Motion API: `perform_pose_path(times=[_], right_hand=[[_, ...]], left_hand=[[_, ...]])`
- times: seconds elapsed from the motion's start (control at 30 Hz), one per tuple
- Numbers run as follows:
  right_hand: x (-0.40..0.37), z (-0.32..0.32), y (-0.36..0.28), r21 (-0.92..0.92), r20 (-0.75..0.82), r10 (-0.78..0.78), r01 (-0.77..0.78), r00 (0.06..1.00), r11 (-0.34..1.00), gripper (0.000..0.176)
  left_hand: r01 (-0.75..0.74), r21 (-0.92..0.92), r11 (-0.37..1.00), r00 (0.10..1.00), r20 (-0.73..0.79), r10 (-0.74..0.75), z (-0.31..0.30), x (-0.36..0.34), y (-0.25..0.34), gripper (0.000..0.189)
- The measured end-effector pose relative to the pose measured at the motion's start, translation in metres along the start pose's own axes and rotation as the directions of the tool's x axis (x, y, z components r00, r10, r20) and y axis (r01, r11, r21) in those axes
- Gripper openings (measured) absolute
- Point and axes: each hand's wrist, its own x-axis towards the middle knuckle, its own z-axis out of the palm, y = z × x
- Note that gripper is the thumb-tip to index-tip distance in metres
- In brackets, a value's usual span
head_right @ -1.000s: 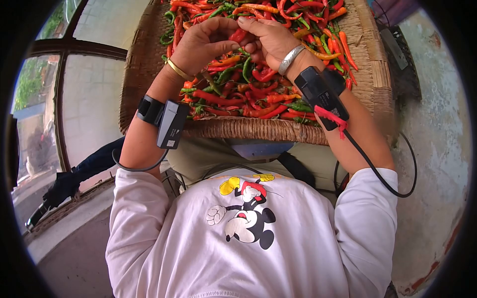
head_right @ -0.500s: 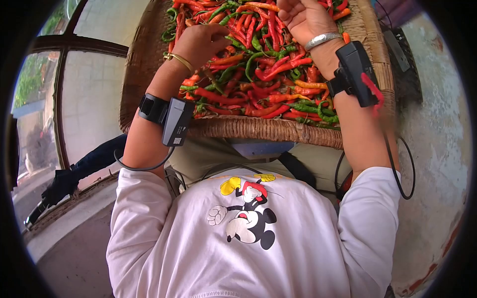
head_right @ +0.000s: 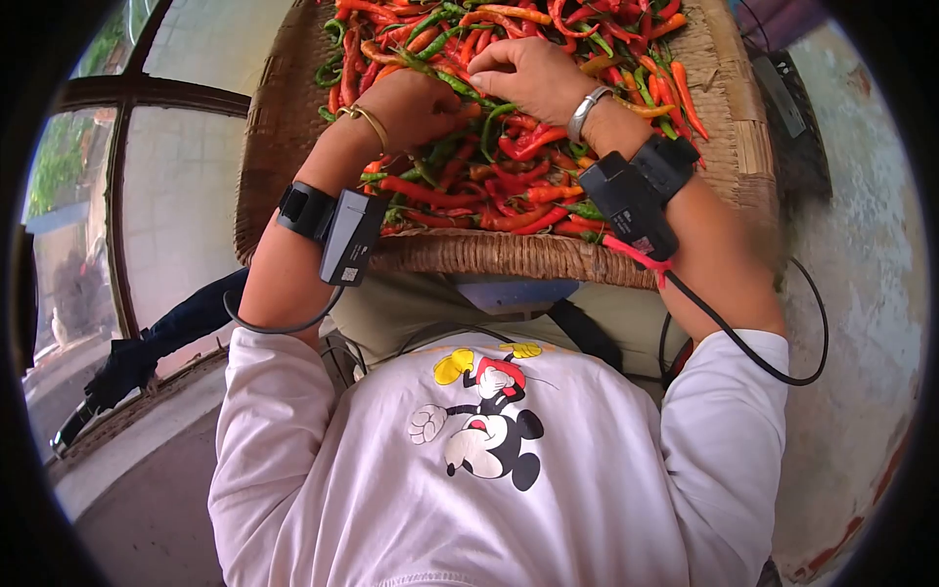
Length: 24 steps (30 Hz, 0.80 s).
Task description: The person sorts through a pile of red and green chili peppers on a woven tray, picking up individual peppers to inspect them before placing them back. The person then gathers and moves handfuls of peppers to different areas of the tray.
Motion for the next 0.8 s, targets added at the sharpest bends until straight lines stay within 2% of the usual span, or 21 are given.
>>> perform_pose_path(times=[0.07,0.13,0.2,0.27,0.37,0.4,0.43,0.5,0.53,0.57,0.6,0.63,0.67,0.77,0.8], right_hand=[[-0.003,0.007,-0.001,-0.272,0.049,-0.028,0.040,0.998,0.961,0.025],[-0.004,0.011,-0.004,-0.457,0.134,-0.058,0.113,0.989,0.882,0.027],[-0.006,0.015,-0.008,-0.439,0.155,-0.029,0.095,0.988,0.894,0.028],[-0.008,0.019,-0.012,-0.422,0.175,0.002,0.073,0.985,0.904,0.029],[-0.007,0.029,-0.010,-0.369,0.125,0.074,-0.023,0.989,0.929,0.030],[-0.004,0.031,-0.007,-0.358,0.114,0.143,-0.094,0.983,0.929,0.029],[-0.002,0.032,-0.004,-0.347,0.105,0.212,-0.164,0.972,0.923,0.028],[-0.002,0.031,-0.003,-0.337,0.108,0.224,-0.176,0.969,0.925,0.027],[-0.002,0.030,-0.003,-0.327,0.114,0.236,-0.188,0.965,0.926,0.026],[-0.002,0.030,-0.001,-0.326,0.112,0.236,-0.189,0.965,0.927,0.026],[-0.002,0.031,0.002,-0.296,0.124,0.235,-0.190,0.964,0.936,0.025],[-0.002,0.031,0.003,-0.267,0.138,0.235,-0.192,0.962,0.944,0.025],[-0.002,0.031,0.004,-0.266,0.138,0.235,-0.192,0.962,0.945,0.025],[-0.002,0.035,0.002,-0.322,0.171,0.270,-0.206,0.947,0.924,0.024],[-0.004,0.039,-0.001,-0.429,0.117,0.257,-0.185,0.959,0.884,0.023]], left_hand=[[-0.069,-0.084,0.994,0.988,-0.142,0.057,-0.002,-0.003,0.001,0.014],[-0.068,-0.123,0.990,0.985,-0.165,0.047,-0.012,-0.008,0.006,0.014],[-0.062,-0.160,0.985,0.982,-0.188,0.032,-0.013,-0.009,0.004,0.014],[-0.199,-0.335,0.921,0.912,-0.408,0.049,-0.005,-0.005,-0.004,0.015],[-0.223,-0.433,0.873,0.888,-0.459,-0.001,-0.003,-0.004,-0.001,0.013],[-0.224,-0.433,0.873,0.889,-0.458,0.001,-0.003,-0.003,0.000,0.013],[-0.203,-0.468,0.860,0.910,-0.415,-0.011,-0.004,-0.003,0.001,0.012],[-0.182,-0.499,0.847,0.928,-0.371,-0.019,-0.007,-0.003,0.002,0.013],[-0.065,-0.302,0.951,0.956,-0.292,-0.028,-0.011,-0.003,0.001,0.015],[0.041,-0.077,0.996,0.975,-0.215,-0.057,-0.014,-0.004,0.001,0.018],[0.040,-0.076,0.996,0.975,-0.214,-0.056,-0.015,-0.005,0.001,0.018],[0.113,-0.075,0.991,0.993,-0.033,-0.116,-0.016,-0.007,0.002,0.020],[0.186,-0.062,0.981,0.973,0.149,-0.175,-0.016,-0.008,0.003,0.021],[0.116,0.019,0.993,0.981,0.154,-0.118,0.001,-0.003,-0.004,0.021],[0.115,0.022,0.993,0.981,0.154,-0.117,0.003,-0.002,-0.006,0.021]])
